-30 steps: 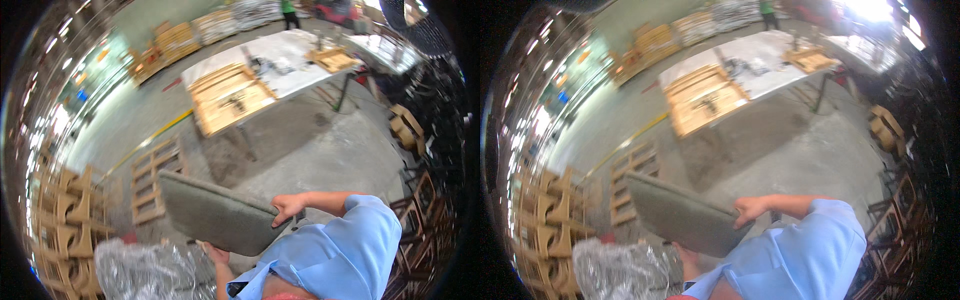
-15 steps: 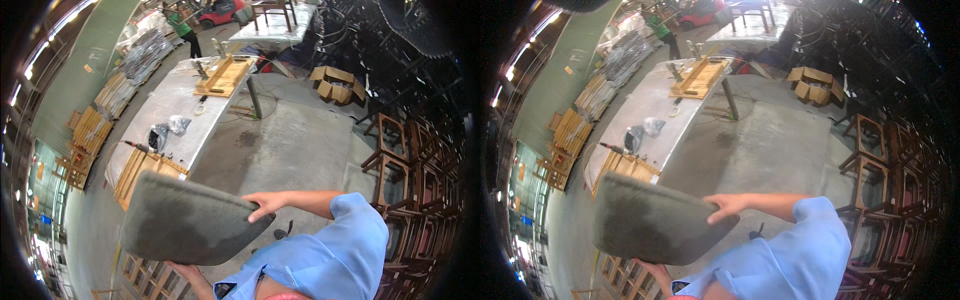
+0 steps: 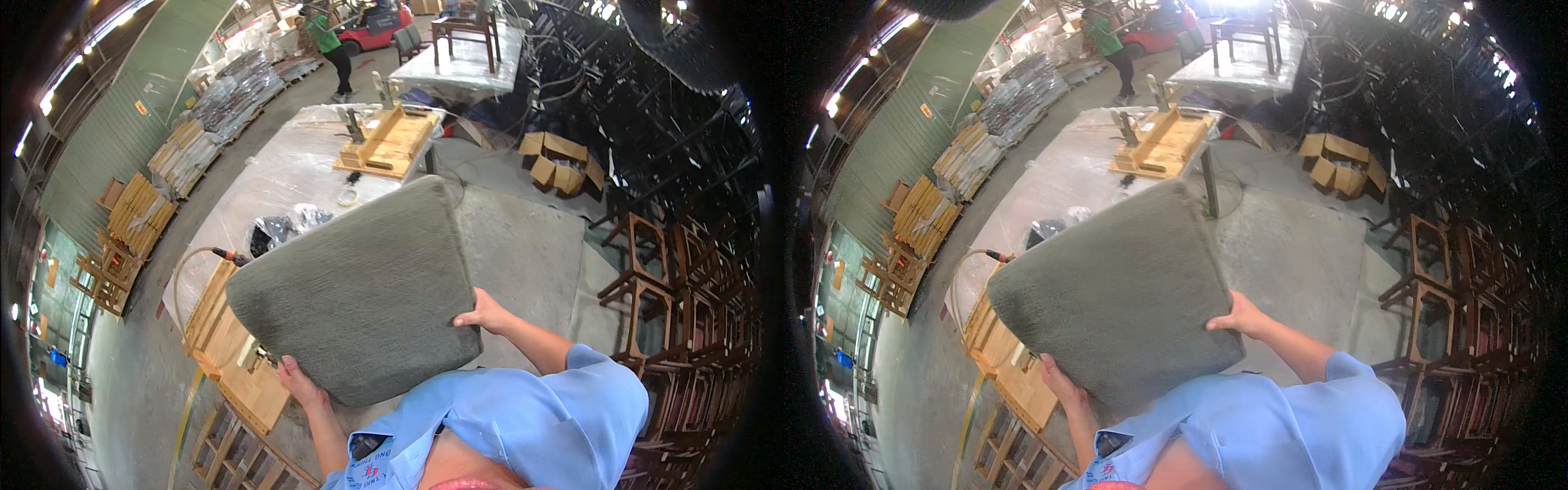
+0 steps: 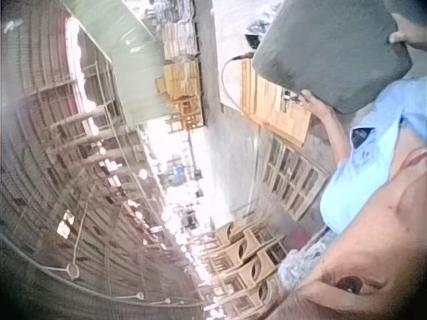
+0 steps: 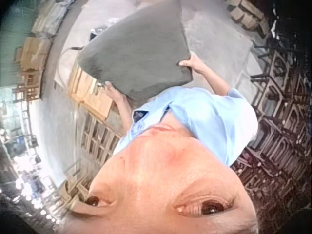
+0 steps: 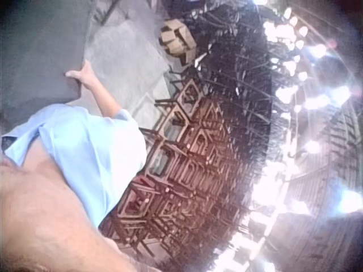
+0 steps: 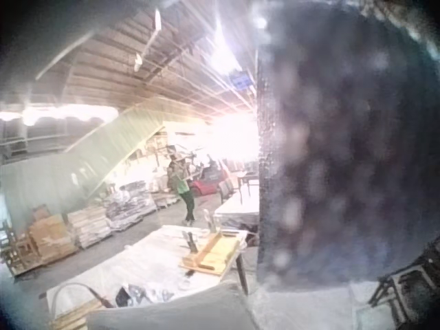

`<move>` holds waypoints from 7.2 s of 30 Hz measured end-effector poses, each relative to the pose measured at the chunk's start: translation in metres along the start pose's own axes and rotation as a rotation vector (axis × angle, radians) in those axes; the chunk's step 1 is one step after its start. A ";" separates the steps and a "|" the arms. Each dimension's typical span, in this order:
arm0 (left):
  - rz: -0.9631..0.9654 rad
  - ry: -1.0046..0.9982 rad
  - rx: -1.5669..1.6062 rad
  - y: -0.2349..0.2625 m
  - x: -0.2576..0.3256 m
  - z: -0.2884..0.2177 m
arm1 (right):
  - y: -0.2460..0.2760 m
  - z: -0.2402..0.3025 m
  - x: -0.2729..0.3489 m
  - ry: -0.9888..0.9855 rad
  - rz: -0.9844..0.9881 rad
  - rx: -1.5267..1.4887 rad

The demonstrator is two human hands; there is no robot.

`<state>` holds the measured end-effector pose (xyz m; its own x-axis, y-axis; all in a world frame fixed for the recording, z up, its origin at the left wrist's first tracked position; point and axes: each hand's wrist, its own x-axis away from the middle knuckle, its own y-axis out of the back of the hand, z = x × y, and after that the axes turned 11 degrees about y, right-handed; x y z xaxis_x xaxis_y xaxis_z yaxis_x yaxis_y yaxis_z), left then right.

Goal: The person assembles a dining chair by attaching the seat cushion to the wooden frame. They use a pneumatic drill to secure the cushion with screws and then place the completed chair on a stack.

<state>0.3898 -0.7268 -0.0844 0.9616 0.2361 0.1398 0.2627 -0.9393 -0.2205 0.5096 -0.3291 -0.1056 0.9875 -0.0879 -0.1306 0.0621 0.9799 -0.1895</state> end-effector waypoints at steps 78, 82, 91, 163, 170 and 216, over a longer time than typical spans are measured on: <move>0.088 0.772 0.519 0.388 -0.339 -0.027 | -0.520 -0.173 -0.377 0.854 0.780 1.346; 0.132 0.728 0.497 0.370 -0.297 -0.077 | -0.512 -0.130 -0.357 0.858 0.818 1.310; 0.447 0.361 1.087 0.312 -0.222 -0.094 | -0.506 -0.091 -0.368 0.961 0.808 1.156; 0.272 0.570 -0.834 0.265 -0.296 -0.106 | -0.293 -0.116 -0.195 -0.517 -0.078 -0.524; 0.141 0.260 -0.816 0.388 -0.360 -0.102 | -0.437 -0.152 -0.244 -0.411 -0.215 -0.598; -0.372 0.591 0.385 0.373 -0.347 -0.004 | -0.519 -0.218 -0.348 -0.598 0.103 -0.043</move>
<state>0.1536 -1.1604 -0.2114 0.6327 0.2447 0.7347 0.6707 -0.6474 -0.3619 0.1020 -0.8461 -0.1741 0.8988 0.1349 0.4171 -0.0314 0.9689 -0.2456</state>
